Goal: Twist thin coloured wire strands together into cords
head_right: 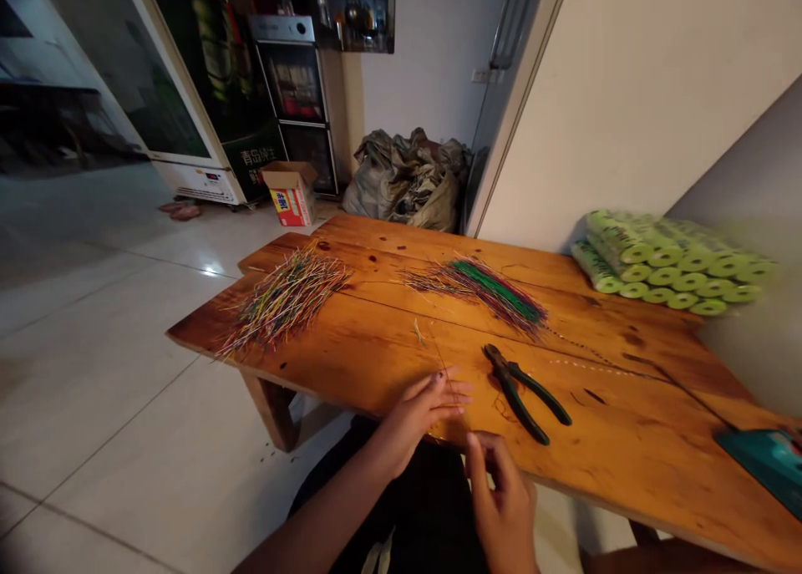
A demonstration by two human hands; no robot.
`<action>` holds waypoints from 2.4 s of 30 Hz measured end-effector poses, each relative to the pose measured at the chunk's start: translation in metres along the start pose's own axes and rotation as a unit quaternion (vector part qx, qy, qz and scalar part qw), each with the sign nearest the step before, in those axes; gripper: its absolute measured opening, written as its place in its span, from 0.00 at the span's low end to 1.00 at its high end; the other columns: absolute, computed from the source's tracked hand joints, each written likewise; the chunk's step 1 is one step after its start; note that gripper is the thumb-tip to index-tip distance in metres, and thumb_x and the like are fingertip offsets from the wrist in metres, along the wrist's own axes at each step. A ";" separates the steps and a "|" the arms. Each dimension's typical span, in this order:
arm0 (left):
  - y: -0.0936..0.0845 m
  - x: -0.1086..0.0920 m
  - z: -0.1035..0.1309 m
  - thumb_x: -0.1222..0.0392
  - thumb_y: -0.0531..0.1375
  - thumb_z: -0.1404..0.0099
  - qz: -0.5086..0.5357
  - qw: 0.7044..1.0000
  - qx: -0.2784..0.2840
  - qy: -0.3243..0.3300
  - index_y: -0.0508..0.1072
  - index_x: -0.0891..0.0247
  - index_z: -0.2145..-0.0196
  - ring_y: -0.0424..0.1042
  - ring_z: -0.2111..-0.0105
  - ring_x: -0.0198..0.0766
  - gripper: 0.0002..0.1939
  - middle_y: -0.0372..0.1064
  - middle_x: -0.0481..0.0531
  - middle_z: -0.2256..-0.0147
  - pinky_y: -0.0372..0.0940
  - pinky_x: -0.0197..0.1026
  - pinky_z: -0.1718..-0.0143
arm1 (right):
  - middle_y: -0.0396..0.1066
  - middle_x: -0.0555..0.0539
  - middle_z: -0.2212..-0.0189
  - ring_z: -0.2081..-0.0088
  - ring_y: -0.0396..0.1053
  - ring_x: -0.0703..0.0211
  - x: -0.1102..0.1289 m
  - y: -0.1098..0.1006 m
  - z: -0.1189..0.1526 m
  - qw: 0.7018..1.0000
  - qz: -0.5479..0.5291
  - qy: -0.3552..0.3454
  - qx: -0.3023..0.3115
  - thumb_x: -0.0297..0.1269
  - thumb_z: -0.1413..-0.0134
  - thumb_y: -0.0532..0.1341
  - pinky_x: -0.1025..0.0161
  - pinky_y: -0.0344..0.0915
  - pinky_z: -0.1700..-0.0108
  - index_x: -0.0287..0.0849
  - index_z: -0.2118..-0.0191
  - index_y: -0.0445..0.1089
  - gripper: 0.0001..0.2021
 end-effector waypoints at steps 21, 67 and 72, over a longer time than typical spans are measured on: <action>-0.044 -0.001 -0.019 0.50 0.56 0.43 0.015 0.975 -0.206 0.081 0.73 0.70 0.64 0.73 0.68 0.39 0.19 0.74 0.58 0.69 0.64 0.42 0.60 | 0.57 0.55 0.84 0.81 0.54 0.65 -0.033 -0.024 0.030 0.983 -0.112 0.144 0.031 0.50 0.51 0.59 0.67 0.55 0.78 0.43 0.69 0.65 0.14; -0.031 0.022 0.033 0.56 0.62 0.44 -0.012 0.993 -0.118 -0.022 0.78 0.63 0.67 0.67 0.67 0.36 0.10 0.73 0.51 0.70 0.59 0.37 0.60 | 0.44 0.58 0.82 0.80 0.37 0.69 0.016 0.037 0.027 0.820 -0.446 0.296 0.204 0.49 0.47 0.57 0.72 0.41 0.82 0.42 0.67 0.66 0.14; -0.028 0.020 0.031 0.58 0.62 0.45 0.001 0.994 -0.112 -0.010 0.78 0.65 0.72 0.63 0.73 0.32 0.08 0.68 0.47 0.77 0.58 0.35 0.65 | 0.55 0.55 0.85 0.84 0.52 0.66 -0.005 0.014 0.005 0.912 -0.250 0.180 0.270 0.53 0.45 0.52 0.69 0.53 0.82 0.44 0.69 0.67 0.18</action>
Point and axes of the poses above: each hand's wrist, its own z-axis away from the middle knuckle, its own y-axis out of the palm, x = y × z, the point moved 2 cm from there along -z, towards the middle knuckle
